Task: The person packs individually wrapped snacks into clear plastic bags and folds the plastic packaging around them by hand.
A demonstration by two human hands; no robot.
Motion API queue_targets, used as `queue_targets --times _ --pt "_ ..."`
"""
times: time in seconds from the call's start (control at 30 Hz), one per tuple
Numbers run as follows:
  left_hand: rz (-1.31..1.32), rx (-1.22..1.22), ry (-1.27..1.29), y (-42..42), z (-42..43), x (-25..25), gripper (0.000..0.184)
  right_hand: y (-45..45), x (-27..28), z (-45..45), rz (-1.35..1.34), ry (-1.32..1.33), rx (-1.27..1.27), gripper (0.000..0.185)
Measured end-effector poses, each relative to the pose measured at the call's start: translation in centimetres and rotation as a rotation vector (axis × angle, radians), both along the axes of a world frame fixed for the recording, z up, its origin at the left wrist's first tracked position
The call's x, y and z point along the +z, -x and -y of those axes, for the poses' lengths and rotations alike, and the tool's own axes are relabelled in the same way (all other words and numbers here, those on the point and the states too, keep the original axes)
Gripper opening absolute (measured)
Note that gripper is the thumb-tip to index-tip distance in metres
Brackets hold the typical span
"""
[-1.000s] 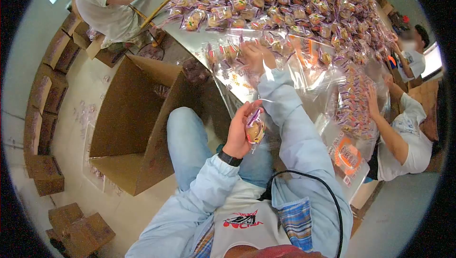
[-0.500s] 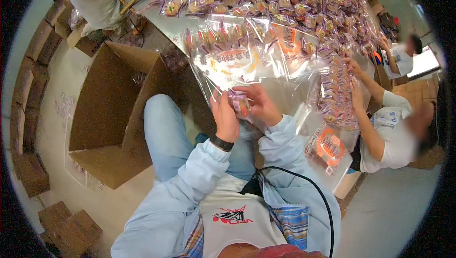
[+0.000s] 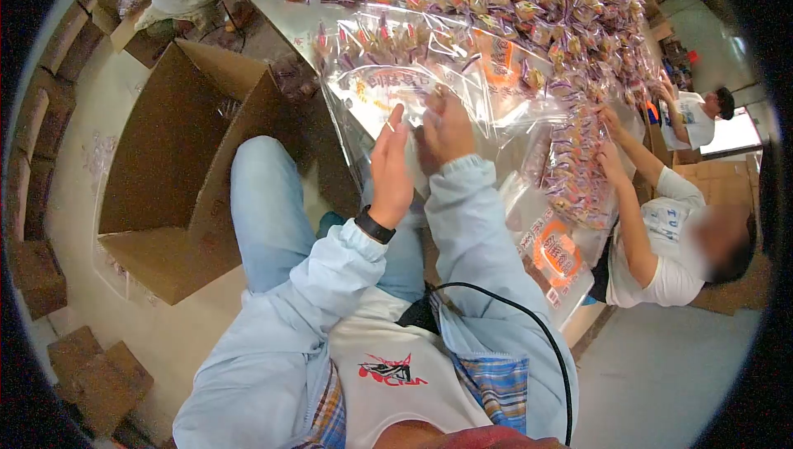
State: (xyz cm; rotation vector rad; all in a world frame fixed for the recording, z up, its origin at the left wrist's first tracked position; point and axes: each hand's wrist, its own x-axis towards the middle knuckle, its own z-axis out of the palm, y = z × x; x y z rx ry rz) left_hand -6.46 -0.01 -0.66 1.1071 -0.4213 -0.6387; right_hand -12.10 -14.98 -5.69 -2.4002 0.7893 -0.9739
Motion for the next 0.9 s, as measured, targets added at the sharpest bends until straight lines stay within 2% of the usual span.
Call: queue_targets --times 0.07,0.1,0.17,0.2,0.23,0.27,0.3,0.33,0.4,0.43,0.5,0.57,0.6,0.63,0.7,0.77,0.9 --pt "0.065 -0.034 -0.009 0.3 0.5 -0.9 0.054 -1.8 -1.5 1.6 0.074 0.063 0.0 0.054" --pt "0.05 -0.035 0.01 0.6 0.6 -1.1 0.052 -2.7 -1.6 2.2 0.057 0.257 -0.1 0.053" --pt "0.312 -0.035 -0.215 0.7 0.4 -1.5 0.055 -4.2 -1.6 3.3 0.024 0.648 -0.299 0.051" --pt "0.444 -0.037 -0.331 0.7 0.3 -1.8 0.057 -4.8 -2.4 4.3 -0.099 0.505 -0.31 0.049" --pt "0.574 -0.045 -0.323 0.5 0.5 -2.4 0.066 -5.4 -3.2 5.3 -0.218 0.36 -0.32 0.048" --pt "0.732 -0.053 -0.392 0.6 0.3 -3.1 0.067 -5.8 -4.2 6.1 -0.336 0.214 -0.327 0.048" --pt "0.89 -0.06 -0.461 0.7 0.1 -3.2 0.069 -6.0 -3.6 6.4 -0.223 0.293 -0.279 0.051" --pt "1.051 -0.062 -0.531 0.7 0.1 -3.3 0.07 -6.3 -3.2 6.6 -0.085 0.126 -0.31 0.051" --pt "1.071 -0.132 -0.598 0.5 0.7 -3.8 0.074 -6.8 -2.6 6.9 0.181 -0.21 -0.365 0.053" --pt "1.097 -0.147 -0.627 0.2 1.2 -4.0 0.074 -7.1 -2.5 7.0 0.455 -0.504 -0.324 0.06" --pt "1.178 -0.109 -0.676 0.0 2.6 -5.1 0.078 -7.4 -2.7 7.5 0.914 -0.705 -0.106 0.055" --pt "1.183 -0.091 -0.713 -0.7 3.5 -4.4 0.078 -8.4 -4.3 8.8 0.999 -0.61 -0.217 0.064" --pt "1.192 -0.081 -0.734 -1.3 4.0 -4.3 0.078 -8.9 -3.8 8.8 0.966 -0.515 -0.3 0.061" --pt "1.176 -0.178 -0.821 -1.7 4.6 -4.5 0.083 -8.8 -2.2 7.7 1.022 -0.69 -0.158 0.059" --pt "1.273 -0.142 -0.823 -1.4 4.9 -7.0 0.085 -8.5 -1.4 7.4 1.084 -0.906 0.039 0.058" --pt "1.357 -0.192 -0.905 -1.3 5.0 -7.4 0.088 -8.5 -4.1 10.3 1.116 -0.992 0.15 0.059" --pt "1.385 -0.194 -0.906 -1.3 5.0 -7.2 0.086 -9.1 -1.9 7.5 1.089 -0.928 0.209 0.059"
